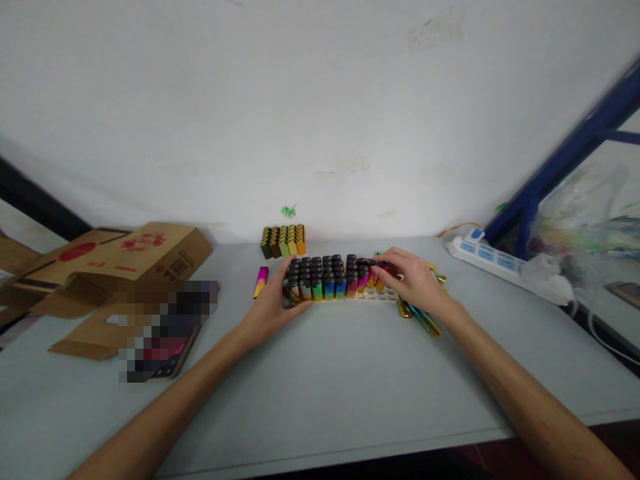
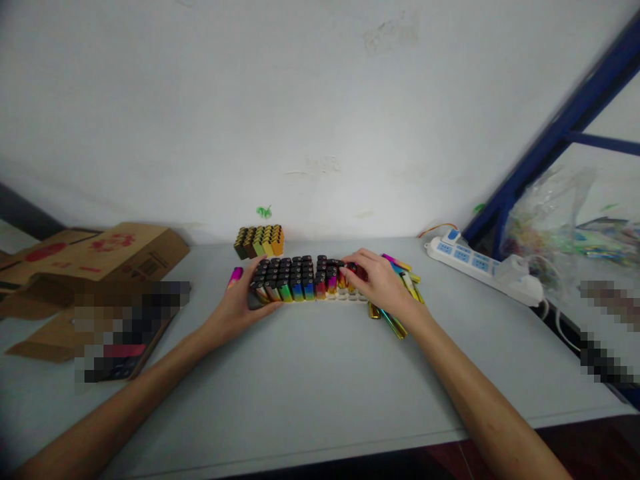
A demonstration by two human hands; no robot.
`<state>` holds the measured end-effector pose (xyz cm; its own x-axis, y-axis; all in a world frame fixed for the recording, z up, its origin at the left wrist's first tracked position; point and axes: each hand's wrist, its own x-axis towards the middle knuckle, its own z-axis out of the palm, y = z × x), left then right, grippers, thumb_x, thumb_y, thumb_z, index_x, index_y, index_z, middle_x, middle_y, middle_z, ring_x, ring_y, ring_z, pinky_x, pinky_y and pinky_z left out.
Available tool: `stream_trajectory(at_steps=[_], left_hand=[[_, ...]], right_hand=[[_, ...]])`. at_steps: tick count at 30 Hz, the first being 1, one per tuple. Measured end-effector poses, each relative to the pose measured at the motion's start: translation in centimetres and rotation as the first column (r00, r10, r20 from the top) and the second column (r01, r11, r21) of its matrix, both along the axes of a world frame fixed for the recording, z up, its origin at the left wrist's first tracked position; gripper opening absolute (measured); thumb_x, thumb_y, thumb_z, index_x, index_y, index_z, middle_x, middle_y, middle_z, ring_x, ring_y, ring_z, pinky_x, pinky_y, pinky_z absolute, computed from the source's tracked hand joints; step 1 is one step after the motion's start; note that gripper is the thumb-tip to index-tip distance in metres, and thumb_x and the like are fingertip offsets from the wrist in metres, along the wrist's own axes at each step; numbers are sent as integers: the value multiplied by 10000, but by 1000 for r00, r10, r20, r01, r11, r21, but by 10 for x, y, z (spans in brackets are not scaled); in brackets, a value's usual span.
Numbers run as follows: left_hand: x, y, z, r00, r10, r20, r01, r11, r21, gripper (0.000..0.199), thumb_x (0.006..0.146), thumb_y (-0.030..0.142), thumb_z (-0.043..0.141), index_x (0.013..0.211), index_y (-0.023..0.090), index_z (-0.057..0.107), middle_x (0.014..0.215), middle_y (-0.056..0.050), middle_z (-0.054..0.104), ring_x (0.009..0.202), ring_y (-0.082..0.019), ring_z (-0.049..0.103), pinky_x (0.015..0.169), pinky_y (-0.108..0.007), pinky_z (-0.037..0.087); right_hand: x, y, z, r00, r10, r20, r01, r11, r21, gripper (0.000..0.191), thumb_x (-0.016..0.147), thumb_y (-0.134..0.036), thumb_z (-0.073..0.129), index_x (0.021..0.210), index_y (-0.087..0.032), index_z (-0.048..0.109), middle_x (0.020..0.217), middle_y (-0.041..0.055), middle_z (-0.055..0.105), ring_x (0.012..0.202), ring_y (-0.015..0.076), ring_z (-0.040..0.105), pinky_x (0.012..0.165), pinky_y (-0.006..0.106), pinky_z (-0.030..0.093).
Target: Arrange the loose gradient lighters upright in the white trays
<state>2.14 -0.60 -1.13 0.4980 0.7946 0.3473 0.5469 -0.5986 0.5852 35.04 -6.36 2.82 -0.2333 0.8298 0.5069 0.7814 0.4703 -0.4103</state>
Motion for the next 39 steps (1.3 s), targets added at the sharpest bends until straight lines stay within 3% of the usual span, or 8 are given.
stream_trajectory(at_steps=[5, 10, 14, 19, 27, 33, 36, 39], left_hand=[[-1, 2, -2, 1000, -4, 4, 4, 1000, 8, 966, 844, 403, 789, 1619, 208, 246, 1606, -147, 480, 1473, -330, 493, 1247, -502, 409], [0, 2, -1, 1000, 0, 5, 0, 1000, 2, 960, 844, 406, 786, 1617, 222, 247, 1603, -149, 482, 1474, -333, 492, 1246, -519, 404], [0, 1, 0, 1000, 1, 1, -1, 1000, -18, 971, 845, 413, 782, 1625, 229, 233, 1597, -153, 490, 1454, -340, 514, 1236, -539, 413], [-1, 1, -1, 1000, 4, 4, -4, 1000, 4, 959, 847, 401, 780, 1622, 231, 241, 1597, -148, 489, 1463, -342, 502, 1243, -545, 403], [0, 0, 0, 1000, -2, 0, 2, 1000, 4, 942, 850, 391, 778, 1609, 219, 248, 1598, -152, 481, 1469, -334, 490, 1251, -541, 395], [0, 0, 0, 1000, 5, -5, -5, 1000, 19, 939, 847, 382, 779, 1606, 212, 253, 1598, -155, 481, 1469, -336, 489, 1249, -531, 396], [0, 1, 0, 1000, 1, 2, -1, 1000, 6, 950, 845, 384, 779, 1612, 217, 243, 1597, -153, 484, 1462, -335, 501, 1246, -526, 399], [0, 0, 0, 1000, 0, -5, 0, 1000, -15, 969, 847, 399, 776, 1623, 222, 223, 1606, -151, 476, 1466, -333, 499, 1248, -530, 394]], right_hand=[[15, -1, 9, 990, -116, -75, 117, 993, 5, 324, 1037, -430, 561, 1092, -175, 754, 979, 104, 763, 803, 225, 694, 768, 358, 549], [64, -12, 28, 976, -149, -156, 100, 953, -286, 484, 974, -604, 588, 1052, -163, 773, 859, 92, 779, 711, 223, 687, 645, 333, 536], [88, -21, 33, 997, -75, 35, 83, 876, -475, 531, 985, -627, 531, 1040, -170, 794, 785, 65, 756, 636, 193, 633, 570, 305, 460], [82, -19, 29, 979, -69, 191, 166, 812, -559, 512, 990, -580, 487, 942, -175, 796, 728, 55, 740, 632, 202, 642, 585, 310, 436], [76, -15, 20, 941, -157, 301, 283, 853, -438, 361, 964, -446, 541, 1049, -190, 780, 907, 85, 793, 759, 244, 706, 711, 345, 491], [77, -13, 12, 939, -189, 287, 276, 912, -303, 359, 967, -474, 590, 1066, -177, 766, 998, 111, 779, 777, 246, 707, 756, 368, 535], [64, -12, 12, 955, -209, 212, 250, 950, -187, 393, 993, -510, 578, 1065, -170, 761, 984, 123, 761, 762, 245, 692, 767, 393, 553], [38, -13, 11, 992, -126, 27, 129, 982, -141, 385, 1018, -512, 572, 1170, -198, 736, 1123, 128, 752, 847, 245, 709, 792, 396, 581]])
